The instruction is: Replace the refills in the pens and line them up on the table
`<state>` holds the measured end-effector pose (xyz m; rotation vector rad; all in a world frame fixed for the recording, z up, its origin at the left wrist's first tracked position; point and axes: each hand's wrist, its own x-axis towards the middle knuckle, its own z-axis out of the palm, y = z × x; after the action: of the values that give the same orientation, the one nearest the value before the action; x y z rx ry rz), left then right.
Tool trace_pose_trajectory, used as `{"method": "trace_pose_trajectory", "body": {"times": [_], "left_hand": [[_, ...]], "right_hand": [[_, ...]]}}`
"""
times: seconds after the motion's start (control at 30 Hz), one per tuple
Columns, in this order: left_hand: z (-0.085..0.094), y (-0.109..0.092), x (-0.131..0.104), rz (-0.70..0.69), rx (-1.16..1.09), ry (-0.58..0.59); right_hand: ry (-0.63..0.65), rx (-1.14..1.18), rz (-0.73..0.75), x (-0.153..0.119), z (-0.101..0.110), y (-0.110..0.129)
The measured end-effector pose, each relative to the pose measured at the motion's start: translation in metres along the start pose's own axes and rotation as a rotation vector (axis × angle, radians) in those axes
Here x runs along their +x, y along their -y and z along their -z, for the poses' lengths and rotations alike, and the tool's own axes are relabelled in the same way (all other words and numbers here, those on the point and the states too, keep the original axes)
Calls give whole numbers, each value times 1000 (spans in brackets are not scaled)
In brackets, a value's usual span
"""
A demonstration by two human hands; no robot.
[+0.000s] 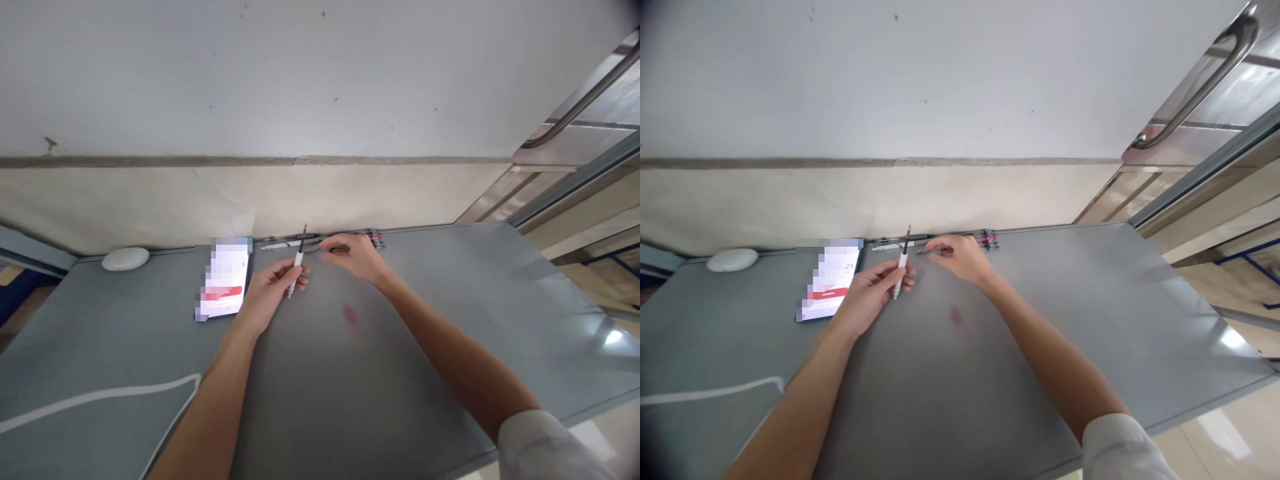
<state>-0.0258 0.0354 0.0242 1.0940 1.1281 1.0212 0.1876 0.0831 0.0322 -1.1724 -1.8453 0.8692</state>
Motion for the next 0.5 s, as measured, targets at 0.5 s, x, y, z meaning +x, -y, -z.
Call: {"method": "trace_pose_trajectory", "body": {"times": [0.5], "left_hand": [[7, -1, 2, 20, -157, -50]], "right_hand": [[324, -843, 323, 44, -11, 10]]}}
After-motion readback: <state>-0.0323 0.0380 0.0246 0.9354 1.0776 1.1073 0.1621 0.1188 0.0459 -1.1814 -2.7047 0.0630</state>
